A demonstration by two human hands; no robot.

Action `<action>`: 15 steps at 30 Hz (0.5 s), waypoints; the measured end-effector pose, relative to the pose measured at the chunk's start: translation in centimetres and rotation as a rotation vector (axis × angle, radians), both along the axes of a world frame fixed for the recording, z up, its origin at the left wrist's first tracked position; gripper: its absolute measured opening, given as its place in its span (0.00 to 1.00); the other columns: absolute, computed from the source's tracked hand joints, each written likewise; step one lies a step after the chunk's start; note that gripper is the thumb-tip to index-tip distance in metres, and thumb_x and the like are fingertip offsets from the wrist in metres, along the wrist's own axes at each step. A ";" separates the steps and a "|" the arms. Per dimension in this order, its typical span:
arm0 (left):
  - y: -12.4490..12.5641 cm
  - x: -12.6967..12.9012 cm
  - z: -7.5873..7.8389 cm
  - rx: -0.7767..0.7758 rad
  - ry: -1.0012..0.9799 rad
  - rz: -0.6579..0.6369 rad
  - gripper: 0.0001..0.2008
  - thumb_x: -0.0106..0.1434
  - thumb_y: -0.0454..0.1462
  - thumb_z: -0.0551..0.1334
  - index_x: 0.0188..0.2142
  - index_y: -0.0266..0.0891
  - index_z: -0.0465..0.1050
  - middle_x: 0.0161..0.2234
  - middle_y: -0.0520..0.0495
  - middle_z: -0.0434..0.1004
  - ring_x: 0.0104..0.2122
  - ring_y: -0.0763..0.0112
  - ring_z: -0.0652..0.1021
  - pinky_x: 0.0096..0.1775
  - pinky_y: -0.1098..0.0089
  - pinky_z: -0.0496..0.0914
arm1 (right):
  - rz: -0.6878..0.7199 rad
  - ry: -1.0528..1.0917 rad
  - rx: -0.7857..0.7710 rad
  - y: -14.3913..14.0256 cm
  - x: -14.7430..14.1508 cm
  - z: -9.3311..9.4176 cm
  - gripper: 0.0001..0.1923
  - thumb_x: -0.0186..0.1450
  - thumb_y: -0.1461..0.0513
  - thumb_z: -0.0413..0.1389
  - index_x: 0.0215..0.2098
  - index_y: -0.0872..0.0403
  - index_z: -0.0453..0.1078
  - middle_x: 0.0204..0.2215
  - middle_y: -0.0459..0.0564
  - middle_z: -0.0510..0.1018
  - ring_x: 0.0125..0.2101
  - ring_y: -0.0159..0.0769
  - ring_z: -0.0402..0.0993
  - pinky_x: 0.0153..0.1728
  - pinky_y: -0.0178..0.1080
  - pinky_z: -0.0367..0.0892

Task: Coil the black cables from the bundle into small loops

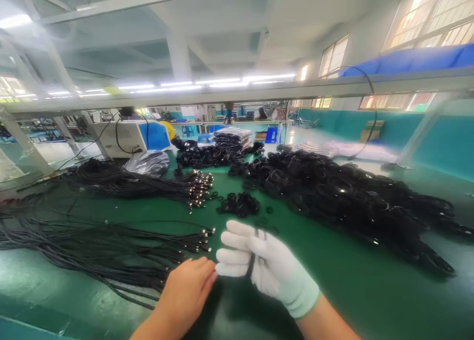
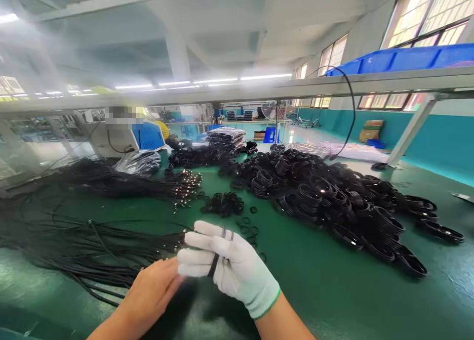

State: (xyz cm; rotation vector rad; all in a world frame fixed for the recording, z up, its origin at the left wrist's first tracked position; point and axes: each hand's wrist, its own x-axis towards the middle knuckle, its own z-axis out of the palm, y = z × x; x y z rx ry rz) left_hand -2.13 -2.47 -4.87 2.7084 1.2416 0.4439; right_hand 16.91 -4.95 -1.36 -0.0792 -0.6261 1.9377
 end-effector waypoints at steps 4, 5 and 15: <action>-3.1 0.9 0.5 0.136 -0.029 -0.152 0.12 0.64 0.33 0.50 0.30 0.41 0.71 0.26 0.51 0.73 0.25 0.69 0.72 0.29 0.69 0.62 | -0.117 -0.190 -0.077 0.3 -0.1 -1.3 0.08 0.60 0.63 0.59 0.35 0.56 0.64 0.27 0.45 0.68 0.27 0.29 0.65 0.33 0.37 0.60; -3.1 1.0 1.2 0.172 -0.057 -0.172 0.11 0.64 0.33 0.51 0.29 0.41 0.71 0.25 0.51 0.73 0.25 0.69 0.72 0.29 0.69 0.61 | -0.117 -0.259 -0.092 0.2 -0.3 -1.8 0.10 0.60 0.64 0.59 0.39 0.57 0.65 0.30 0.48 0.71 0.29 0.30 0.68 0.35 0.38 0.61; 3.4 1.2 4.8 -0.474 -0.409 -0.313 0.07 0.59 0.38 0.61 0.30 0.36 0.75 0.29 0.51 0.75 0.30 0.74 0.74 0.34 0.75 0.66 | 0.370 -0.223 -0.070 -1.3 -2.0 -3.1 0.20 0.52 0.59 0.64 0.40 0.59 0.66 0.26 0.47 0.71 0.27 0.33 0.69 0.39 0.49 0.64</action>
